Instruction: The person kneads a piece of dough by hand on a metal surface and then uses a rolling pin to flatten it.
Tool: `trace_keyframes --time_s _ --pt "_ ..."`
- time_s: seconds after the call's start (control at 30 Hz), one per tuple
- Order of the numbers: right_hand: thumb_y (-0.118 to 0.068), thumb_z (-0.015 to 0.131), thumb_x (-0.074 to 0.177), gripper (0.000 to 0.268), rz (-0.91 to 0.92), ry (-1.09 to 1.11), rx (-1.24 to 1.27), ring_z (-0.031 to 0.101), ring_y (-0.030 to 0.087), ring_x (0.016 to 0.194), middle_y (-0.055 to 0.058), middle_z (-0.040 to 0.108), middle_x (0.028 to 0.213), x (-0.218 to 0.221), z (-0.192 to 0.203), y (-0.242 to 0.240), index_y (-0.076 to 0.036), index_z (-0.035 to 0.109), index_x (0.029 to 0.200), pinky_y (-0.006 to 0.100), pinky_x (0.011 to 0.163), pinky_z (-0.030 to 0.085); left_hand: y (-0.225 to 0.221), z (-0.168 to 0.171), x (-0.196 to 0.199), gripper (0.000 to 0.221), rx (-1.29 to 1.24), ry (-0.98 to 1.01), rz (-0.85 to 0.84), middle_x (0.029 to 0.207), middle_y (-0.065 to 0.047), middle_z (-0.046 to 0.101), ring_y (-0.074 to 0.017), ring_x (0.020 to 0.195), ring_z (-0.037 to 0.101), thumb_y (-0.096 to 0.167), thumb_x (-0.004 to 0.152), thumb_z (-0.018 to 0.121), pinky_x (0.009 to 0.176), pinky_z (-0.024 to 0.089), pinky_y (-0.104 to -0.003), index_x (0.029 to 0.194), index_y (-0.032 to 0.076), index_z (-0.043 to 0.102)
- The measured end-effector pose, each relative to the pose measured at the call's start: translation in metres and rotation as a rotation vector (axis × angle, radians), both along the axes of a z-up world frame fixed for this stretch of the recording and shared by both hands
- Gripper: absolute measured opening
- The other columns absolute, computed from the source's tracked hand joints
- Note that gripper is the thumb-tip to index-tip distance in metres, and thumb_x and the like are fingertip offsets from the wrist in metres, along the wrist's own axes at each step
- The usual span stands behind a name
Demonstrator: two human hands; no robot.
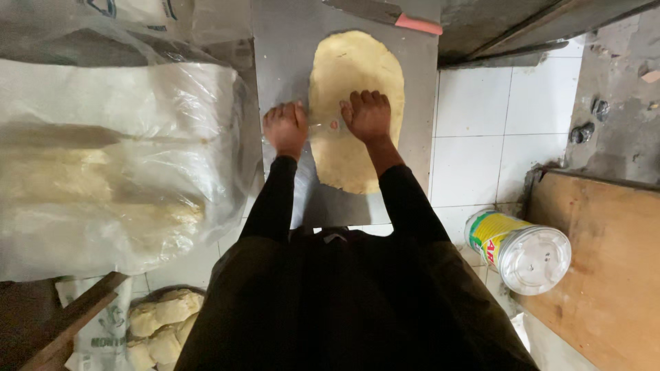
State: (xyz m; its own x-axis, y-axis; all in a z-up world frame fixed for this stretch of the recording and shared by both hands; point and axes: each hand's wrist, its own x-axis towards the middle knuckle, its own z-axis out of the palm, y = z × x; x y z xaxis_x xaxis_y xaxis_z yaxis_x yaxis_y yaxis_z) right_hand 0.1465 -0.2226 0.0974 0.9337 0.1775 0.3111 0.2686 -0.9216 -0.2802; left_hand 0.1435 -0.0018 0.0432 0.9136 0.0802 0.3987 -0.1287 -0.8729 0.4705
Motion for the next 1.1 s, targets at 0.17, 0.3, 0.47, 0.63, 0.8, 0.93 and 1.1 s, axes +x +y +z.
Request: trace_keyframes --time_s 0.17,0.3,0.47,0.63,0.8,0.93,1.1 --pt "-0.040 0.064 0.101 0.058 -0.055 0.014 -0.102 0.044 0.044 0.139 0.020 0.053 0.145 -0.108 -0.022 -0.007 -0.004 0.054 0.146 0.062 0.115 0.035 -0.005 -0.023 -0.123 0.022 -0.061 0.161 -0.094 0.129 -0.012 0.060 -0.0367 0.127 0.050 0.026 0.103 0.061 0.111 0.034 -0.059 0.121 0.012 0.065" --pt "-0.048 0.055 0.102 0.075 -0.169 0.115 -0.090 0.031 0.042 0.152 0.024 0.042 0.159 -0.167 -0.042 -0.004 0.000 0.039 0.158 0.070 0.119 0.015 -0.002 -0.031 -0.154 0.043 0.006 0.161 -0.278 0.151 -0.020 0.043 -0.0467 0.144 0.030 0.027 0.098 0.063 0.114 0.017 -0.071 0.136 0.009 0.057" --pt "-0.047 0.052 0.104 0.063 -0.185 0.056 -0.061 0.038 0.041 0.148 0.018 0.055 0.148 -0.112 -0.051 -0.008 -0.004 0.050 0.150 0.069 0.121 0.018 -0.011 -0.036 -0.101 0.035 -0.067 0.156 -0.203 0.148 -0.015 0.047 -0.0420 0.140 0.036 0.026 0.099 0.062 0.115 0.016 -0.069 0.131 0.014 0.061" --pt "-0.037 0.054 0.102 0.038 -0.106 -0.049 0.031 0.063 0.033 0.123 0.010 0.072 0.111 -0.039 -0.033 -0.010 -0.007 0.073 0.116 0.064 0.121 0.032 -0.033 -0.038 -0.036 0.015 -0.116 0.043 -0.036 0.120 -0.003 0.063 -0.0291 0.121 0.052 0.026 0.104 0.059 0.111 0.030 -0.056 0.109 0.015 0.068" --pt "-0.037 0.064 0.097 0.036 -0.007 -0.153 -0.015 0.064 0.029 0.108 0.011 0.071 0.104 0.005 -0.019 -0.020 -0.005 0.075 0.110 0.059 0.119 0.037 -0.037 -0.013 0.024 0.017 -0.042 -0.099 -0.033 0.100 -0.002 0.067 -0.0267 0.102 0.057 0.027 0.098 0.059 0.094 0.034 -0.049 0.093 0.014 0.069" --pt "-0.036 0.066 0.088 0.036 0.030 -0.171 -0.076 0.063 0.030 0.102 0.009 0.069 0.099 0.037 -0.016 -0.029 -0.006 0.075 0.107 0.062 0.117 0.035 -0.036 -0.001 0.072 0.018 -0.099 -0.095 -0.095 0.093 -0.004 0.066 -0.0275 0.093 0.059 0.023 0.098 0.059 0.088 0.037 -0.045 0.088 0.012 0.069" --pt "-0.037 0.070 0.086 0.034 0.068 -0.172 -0.075 0.062 0.030 0.103 0.005 0.067 0.101 0.070 -0.013 -0.040 -0.009 0.072 0.105 0.063 0.118 0.033 -0.041 0.007 0.103 0.021 -0.044 -0.153 -0.071 0.087 -0.004 0.063 -0.0287 0.086 0.058 0.027 0.092 0.060 0.084 0.038 -0.045 0.080 0.012 0.068"
